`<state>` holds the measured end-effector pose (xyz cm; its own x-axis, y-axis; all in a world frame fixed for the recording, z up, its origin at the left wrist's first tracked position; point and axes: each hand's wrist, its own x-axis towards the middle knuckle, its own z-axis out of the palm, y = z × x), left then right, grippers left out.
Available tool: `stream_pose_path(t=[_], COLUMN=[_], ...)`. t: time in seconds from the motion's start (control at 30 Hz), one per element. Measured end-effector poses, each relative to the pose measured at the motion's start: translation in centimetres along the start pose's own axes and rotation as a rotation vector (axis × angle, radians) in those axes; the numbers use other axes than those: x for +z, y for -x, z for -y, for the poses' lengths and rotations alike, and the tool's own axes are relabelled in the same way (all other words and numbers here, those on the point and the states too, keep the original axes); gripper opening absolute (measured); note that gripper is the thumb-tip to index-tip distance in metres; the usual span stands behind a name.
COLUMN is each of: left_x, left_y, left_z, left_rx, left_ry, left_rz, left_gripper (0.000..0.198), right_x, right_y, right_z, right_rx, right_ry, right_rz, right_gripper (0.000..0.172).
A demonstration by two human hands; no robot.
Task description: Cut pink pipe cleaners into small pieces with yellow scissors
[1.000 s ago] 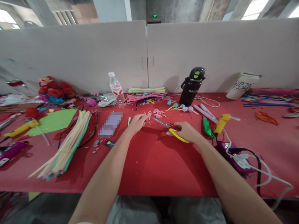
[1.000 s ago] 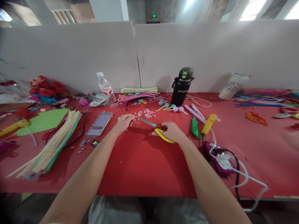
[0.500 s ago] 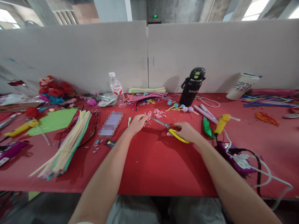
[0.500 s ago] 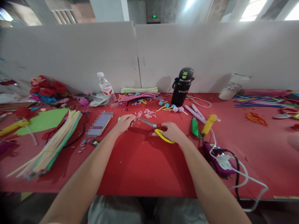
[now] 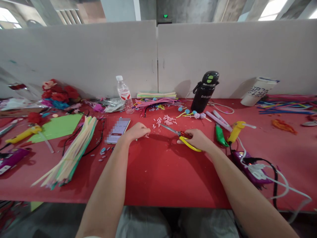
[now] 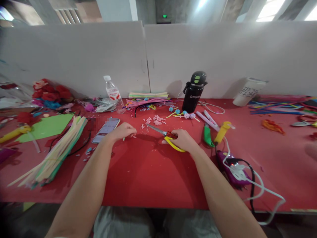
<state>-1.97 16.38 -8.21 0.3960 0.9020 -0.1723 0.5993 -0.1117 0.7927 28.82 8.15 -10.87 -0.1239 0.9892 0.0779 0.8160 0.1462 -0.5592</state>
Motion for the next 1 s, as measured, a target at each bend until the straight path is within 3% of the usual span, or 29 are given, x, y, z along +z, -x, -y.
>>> stream_pose_path(t=[0.07,0.2,0.27,0.5,1.0], left_x=[-0.1,0.8,1.6,3.6,3.7], left_y=[0.1,-0.3,-0.7,-2.2,-2.2], left_z=[0.2,-0.2,-0.4,0.0,-0.7], left_rx=[-0.028,0.082,0.152,0.185,0.187], left_ry=[-0.06,-0.22,-0.237,-0.339,-0.351], left_rz=[0.005,-0.302,-0.383,-0.338,-0.362], left_gripper=[0.026,0.029,0.024,0.015,0.011], right_x=[0.0,0.0,0.0,0.0,0.3], right_y=[0.0,0.0,0.0,0.0,-0.2], right_z=[0.0,0.1,0.2,0.2,-0.2], right_rx=[0.003,0.011,0.015,0.013,0.002], right_ry=[-0.008,-0.01,-0.006,-0.011,0.011], right_rz=[0.005,0.003,0.002,0.006,-0.006], right_gripper=[0.055,0.054,0.054,0.055,0.055])
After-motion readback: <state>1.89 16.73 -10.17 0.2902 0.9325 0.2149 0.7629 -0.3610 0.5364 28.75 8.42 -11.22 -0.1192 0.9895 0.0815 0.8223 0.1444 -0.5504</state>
